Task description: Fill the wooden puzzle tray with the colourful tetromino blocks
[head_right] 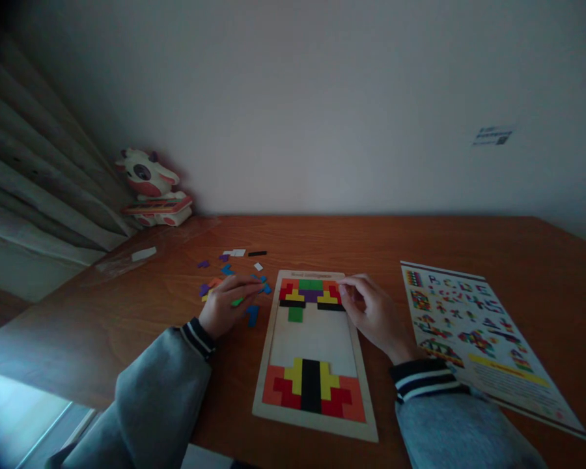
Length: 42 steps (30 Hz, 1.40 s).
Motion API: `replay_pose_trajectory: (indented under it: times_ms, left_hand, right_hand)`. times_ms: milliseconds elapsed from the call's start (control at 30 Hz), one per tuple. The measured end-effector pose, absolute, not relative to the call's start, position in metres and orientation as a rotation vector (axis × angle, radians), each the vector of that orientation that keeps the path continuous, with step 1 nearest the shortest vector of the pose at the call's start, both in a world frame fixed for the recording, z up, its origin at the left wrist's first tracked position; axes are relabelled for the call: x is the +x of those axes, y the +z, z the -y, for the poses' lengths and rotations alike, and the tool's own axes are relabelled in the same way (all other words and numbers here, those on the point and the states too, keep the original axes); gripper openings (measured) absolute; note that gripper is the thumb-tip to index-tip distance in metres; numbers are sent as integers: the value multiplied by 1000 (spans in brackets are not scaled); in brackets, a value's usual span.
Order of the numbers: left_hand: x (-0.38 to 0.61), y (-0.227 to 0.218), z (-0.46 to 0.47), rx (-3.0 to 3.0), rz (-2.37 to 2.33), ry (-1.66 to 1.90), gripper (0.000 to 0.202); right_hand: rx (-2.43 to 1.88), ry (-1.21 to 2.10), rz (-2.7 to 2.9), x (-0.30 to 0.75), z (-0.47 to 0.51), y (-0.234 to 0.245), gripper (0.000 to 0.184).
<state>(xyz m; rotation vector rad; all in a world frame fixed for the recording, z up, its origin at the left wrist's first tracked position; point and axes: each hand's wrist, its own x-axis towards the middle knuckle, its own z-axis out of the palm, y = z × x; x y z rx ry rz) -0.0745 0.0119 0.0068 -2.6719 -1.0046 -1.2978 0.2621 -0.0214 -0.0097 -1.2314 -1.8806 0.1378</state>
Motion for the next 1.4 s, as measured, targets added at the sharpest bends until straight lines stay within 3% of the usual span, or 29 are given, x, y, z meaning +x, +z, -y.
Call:
replay_pose_trajectory:
  times_ms: [233, 400, 667, 1000, 1400]
  left_hand:
    - [-1, 5, -3, -2923, 787, -1340, 18]
    - [7, 4, -6, -2998, 672, -1311, 16]
    - [-26, 7, -18, -3053, 444, -874, 27]
    - [-44, 9, -20, -3143, 536, -615, 32]
    - [-42, 14, -16, -3051, 517, -553, 36]
  right_hand:
    - [-1005, 231, 2009, 247, 33, -6, 33]
    - [-925, 235, 2073, 241, 37, -1, 16]
    - [-989, 225, 2153, 254, 37, 2, 12]
    - [-1017, 290, 2266, 255, 37, -5, 16]
    - [-1089, 236, 2417, 261, 43, -2, 28]
